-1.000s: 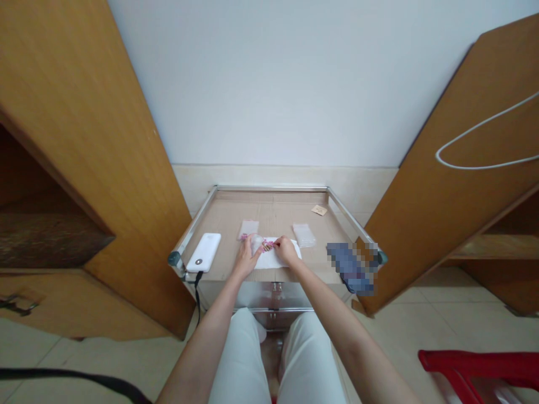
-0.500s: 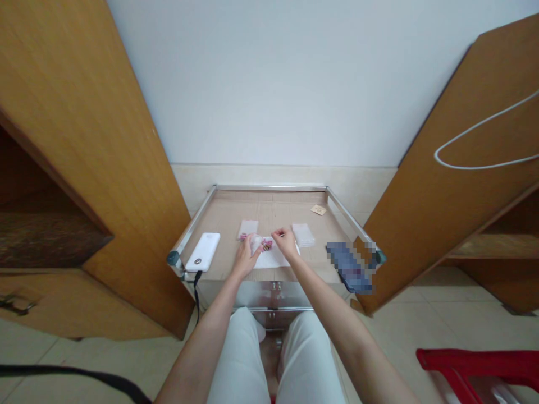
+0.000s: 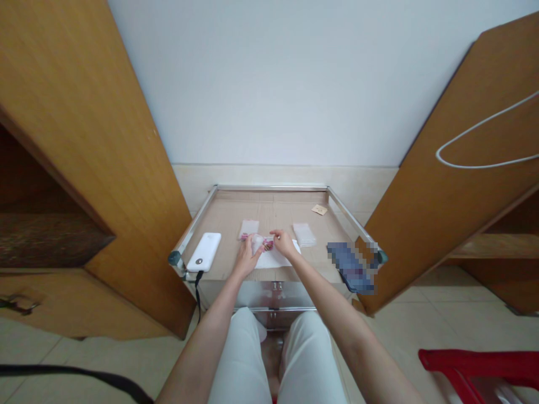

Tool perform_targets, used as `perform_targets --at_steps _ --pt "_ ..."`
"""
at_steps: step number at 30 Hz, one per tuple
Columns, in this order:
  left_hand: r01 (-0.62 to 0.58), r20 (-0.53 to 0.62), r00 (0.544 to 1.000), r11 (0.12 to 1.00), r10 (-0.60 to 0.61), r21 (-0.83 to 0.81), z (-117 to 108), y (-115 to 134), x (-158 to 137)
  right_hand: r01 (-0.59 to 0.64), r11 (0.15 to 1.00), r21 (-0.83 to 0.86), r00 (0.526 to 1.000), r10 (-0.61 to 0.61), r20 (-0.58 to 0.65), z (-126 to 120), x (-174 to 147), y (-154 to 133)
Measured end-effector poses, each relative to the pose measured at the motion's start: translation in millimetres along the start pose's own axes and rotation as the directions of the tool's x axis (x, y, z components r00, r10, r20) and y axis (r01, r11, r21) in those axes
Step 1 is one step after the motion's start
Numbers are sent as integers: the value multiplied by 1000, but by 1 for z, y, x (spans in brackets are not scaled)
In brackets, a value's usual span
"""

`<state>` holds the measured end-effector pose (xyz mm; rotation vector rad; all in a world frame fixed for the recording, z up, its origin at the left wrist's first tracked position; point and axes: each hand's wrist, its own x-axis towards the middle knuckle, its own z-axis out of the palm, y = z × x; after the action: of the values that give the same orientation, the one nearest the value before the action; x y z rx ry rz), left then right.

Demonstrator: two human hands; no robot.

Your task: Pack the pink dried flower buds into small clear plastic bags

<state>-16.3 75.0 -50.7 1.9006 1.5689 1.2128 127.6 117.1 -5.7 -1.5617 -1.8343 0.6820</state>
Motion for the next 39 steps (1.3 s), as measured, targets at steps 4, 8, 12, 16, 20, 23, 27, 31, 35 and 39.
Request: perform_targets --at_steps 4,8,12,16,20,23,27,31,35,39 --pt "16 -4 1000 1000 -16 -2 0 1 0 31 988 -154 995 -16 96 3 0 19" --pt "8 -7 1000 1000 -8 -20 0 1 0 52 969 -243 991 -20 129 3 0 23" --pt "12 -8 1000 1000 -12 -23 0 0 0 79 954 -290 990 -41 135 0 3 22" --pt "11 -7 1000 1000 -11 -15 0 -1 0 95 948 -304 989 -56 134 -1 6 20" --pt "13 -6 1000 1000 -13 -10 0 -2 1 100 942 -319 991 -67 113 2 7 20" --pt "11 2 1000 1000 -11 -12 -1 -1 1 99 949 -298 993 -77 85 5 6 24" --pt "3 0 1000 1000 -3 -24 -2 1 0 80 974 -214 996 -85 -18 6 5 29" --pt "-1 -5 1000 1000 1 -17 -2 3 0 87 996 -26 972 -91 -215 3 6 19" --pt "8 -8 1000 1000 -8 3 0 1 0 176 967 183 953 -120 -279 -1 8 -7" --pt "-3 -12 1000 1000 3 15 2 -2 0 225 953 201 968 -196 -156 1 4 -28"
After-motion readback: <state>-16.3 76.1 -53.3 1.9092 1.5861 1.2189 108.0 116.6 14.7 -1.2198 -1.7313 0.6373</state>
